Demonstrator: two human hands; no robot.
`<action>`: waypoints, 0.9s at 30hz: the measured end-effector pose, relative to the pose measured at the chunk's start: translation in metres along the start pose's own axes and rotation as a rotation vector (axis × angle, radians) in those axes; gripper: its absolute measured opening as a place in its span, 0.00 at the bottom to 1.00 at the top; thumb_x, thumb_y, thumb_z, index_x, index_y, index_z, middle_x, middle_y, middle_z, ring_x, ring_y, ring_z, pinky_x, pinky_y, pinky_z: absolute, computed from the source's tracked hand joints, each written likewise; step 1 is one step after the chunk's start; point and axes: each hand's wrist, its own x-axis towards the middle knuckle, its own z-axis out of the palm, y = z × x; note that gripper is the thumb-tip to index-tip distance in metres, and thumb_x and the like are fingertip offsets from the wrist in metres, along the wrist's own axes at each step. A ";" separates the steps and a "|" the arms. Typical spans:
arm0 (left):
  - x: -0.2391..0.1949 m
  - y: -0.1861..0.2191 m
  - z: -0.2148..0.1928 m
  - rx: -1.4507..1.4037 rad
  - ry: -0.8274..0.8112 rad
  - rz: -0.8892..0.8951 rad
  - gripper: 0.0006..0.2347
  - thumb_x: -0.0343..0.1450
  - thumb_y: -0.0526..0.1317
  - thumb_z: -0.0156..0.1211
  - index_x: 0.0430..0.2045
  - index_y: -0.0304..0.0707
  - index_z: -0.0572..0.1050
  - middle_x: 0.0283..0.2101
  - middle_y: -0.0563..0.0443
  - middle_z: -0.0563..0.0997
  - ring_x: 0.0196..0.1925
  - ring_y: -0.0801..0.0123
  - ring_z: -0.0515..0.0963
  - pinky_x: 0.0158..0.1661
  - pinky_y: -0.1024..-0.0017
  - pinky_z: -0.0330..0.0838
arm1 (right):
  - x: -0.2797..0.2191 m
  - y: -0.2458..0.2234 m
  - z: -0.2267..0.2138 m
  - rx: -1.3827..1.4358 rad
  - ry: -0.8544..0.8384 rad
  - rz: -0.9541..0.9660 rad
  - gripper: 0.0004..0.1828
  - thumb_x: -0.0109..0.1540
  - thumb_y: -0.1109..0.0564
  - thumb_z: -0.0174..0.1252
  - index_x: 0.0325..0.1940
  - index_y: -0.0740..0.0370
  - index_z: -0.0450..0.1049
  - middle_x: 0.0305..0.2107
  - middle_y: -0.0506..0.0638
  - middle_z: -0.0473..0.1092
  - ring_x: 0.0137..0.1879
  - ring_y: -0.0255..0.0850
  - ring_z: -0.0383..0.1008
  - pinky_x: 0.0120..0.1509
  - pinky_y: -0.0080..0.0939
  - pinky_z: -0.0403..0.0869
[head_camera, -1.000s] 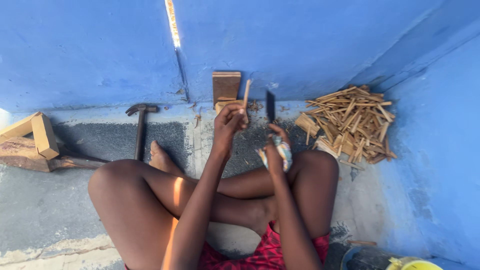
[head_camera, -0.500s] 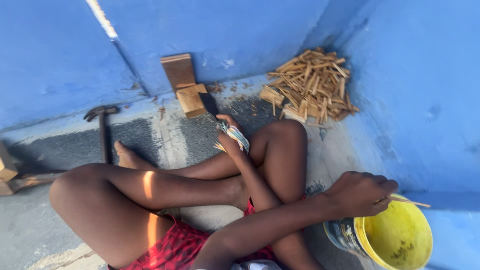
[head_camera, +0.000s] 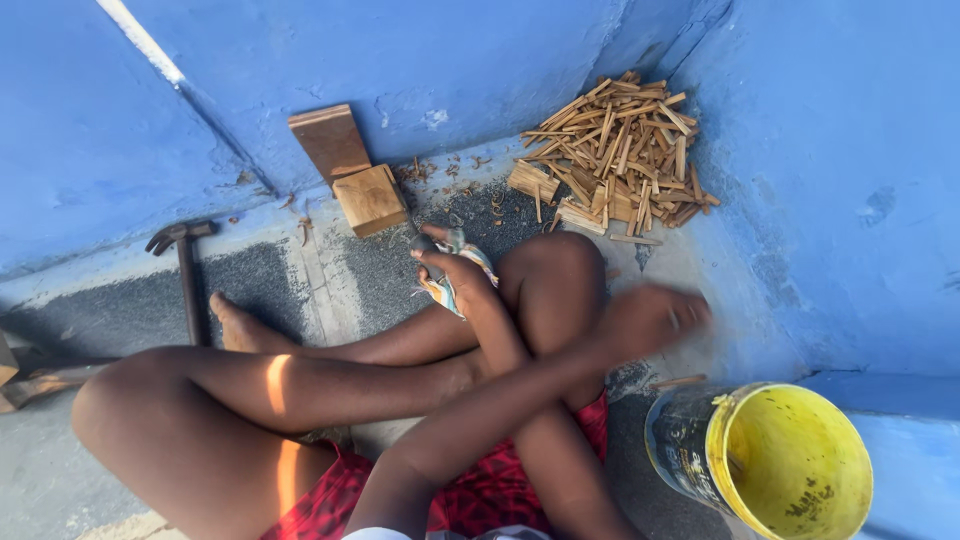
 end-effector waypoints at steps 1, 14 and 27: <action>0.012 -0.027 -0.015 -0.239 0.034 -0.027 0.08 0.74 0.41 0.56 0.43 0.42 0.80 0.37 0.48 0.83 0.36 0.67 0.83 0.37 0.67 0.74 | 0.004 0.000 -0.006 0.106 0.016 0.060 0.34 0.59 0.70 0.61 0.71 0.69 0.65 0.43 0.61 0.75 0.38 0.38 0.77 0.36 0.35 0.75; 0.045 -0.151 -0.206 0.739 0.296 -0.881 0.12 0.72 0.48 0.58 0.37 0.39 0.81 0.40 0.36 0.83 0.45 0.41 0.83 0.45 0.49 0.76 | 0.040 0.050 -0.020 0.275 -0.134 0.107 0.33 0.64 0.64 0.58 0.74 0.58 0.59 0.46 0.60 0.70 0.38 0.41 0.73 0.37 0.38 0.74; 0.054 -0.219 -0.198 0.026 0.394 -0.674 0.14 0.71 0.47 0.70 0.32 0.32 0.83 0.27 0.43 0.83 0.31 0.63 0.80 0.32 0.67 0.72 | 0.040 0.034 -0.016 0.359 -0.195 0.094 0.35 0.65 0.65 0.55 0.76 0.55 0.56 0.48 0.63 0.71 0.40 0.42 0.74 0.40 0.38 0.76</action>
